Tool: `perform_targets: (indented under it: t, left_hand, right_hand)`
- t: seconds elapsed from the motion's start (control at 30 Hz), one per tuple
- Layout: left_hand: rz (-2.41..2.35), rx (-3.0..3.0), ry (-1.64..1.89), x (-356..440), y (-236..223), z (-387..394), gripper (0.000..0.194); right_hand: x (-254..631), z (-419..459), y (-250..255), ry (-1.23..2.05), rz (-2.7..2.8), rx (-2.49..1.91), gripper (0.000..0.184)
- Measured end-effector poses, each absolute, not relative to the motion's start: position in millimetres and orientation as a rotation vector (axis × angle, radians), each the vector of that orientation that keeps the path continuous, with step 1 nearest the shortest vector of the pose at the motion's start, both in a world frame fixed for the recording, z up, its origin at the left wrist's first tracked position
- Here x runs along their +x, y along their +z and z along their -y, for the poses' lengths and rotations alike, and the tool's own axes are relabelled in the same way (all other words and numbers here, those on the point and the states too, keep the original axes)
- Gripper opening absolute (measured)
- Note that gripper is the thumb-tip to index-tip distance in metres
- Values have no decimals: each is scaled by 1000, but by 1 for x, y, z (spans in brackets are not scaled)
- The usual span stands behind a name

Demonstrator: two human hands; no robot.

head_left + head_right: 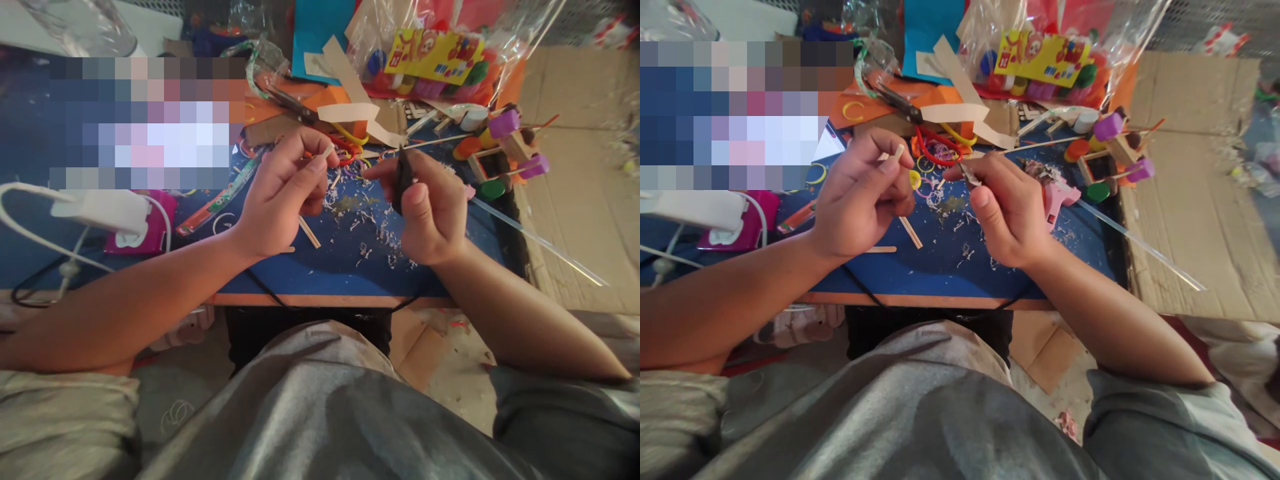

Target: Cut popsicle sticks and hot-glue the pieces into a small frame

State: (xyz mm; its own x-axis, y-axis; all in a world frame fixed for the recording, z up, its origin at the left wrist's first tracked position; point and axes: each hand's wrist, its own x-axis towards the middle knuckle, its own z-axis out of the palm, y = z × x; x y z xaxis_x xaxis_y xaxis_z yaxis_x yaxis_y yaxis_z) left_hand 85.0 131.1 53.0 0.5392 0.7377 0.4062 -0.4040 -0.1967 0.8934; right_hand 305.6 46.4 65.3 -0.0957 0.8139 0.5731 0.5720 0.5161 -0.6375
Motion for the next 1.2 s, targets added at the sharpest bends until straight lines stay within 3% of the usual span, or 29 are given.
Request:
perform_targets:
  t: [0.3,1.2]
  left_hand:
    - [-393,1774,1102,79,53,-119,33]
    - [-450,1977,1106,73,55,-115,40]
  right_hand:
    - [306,-55,64,253,1989,-1102,50]
    - [312,-62,57,212,1986,-925,39]
